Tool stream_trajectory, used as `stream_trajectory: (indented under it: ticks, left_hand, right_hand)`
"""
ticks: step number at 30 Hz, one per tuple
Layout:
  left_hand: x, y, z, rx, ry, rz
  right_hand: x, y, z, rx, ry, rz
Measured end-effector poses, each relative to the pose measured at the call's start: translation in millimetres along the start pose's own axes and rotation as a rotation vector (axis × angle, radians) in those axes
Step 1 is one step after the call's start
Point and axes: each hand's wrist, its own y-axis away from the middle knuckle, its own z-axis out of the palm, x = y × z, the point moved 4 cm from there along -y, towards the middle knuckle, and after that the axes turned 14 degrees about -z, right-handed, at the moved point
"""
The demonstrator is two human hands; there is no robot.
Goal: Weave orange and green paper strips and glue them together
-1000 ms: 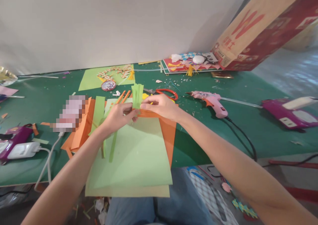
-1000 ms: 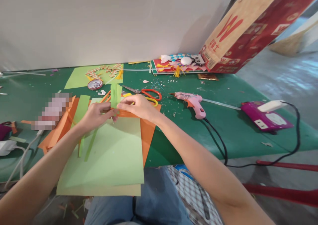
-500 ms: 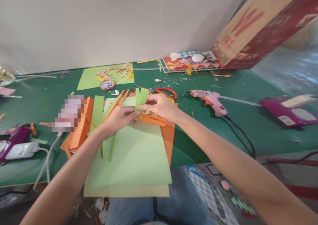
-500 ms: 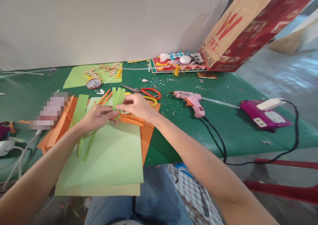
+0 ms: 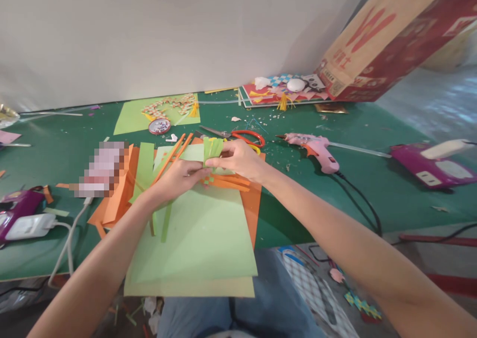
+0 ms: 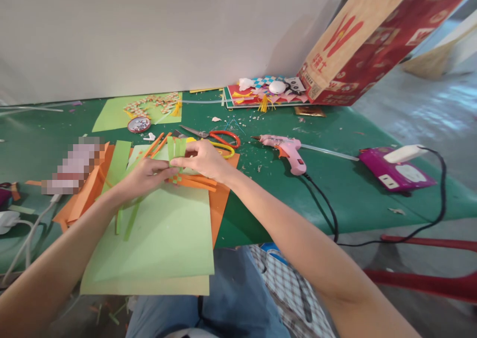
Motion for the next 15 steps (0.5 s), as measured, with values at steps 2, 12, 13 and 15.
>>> stream_trajectory:
  ticks: [2, 12, 13, 15]
  left_hand:
    - [0, 0, 0.6, -0.001, 0.005, -0.014]
    - [1, 1, 0.6, 0.013, -0.006, 0.000]
    - [2, 1, 1.1, 0.006, 0.007, 0.009]
    - [3, 2, 1.3, 0.001, 0.020, 0.024]
  right_hand:
    - [-1, 0, 1, -0.001, 0.009, -0.030]
    - [-4, -1, -5, 0.133, -0.021, -0.021]
    - [-5, -2, -8, 0.160, -0.018, -0.014]
    - [-6, -2, -14, 0.209, -0.020, -0.001]
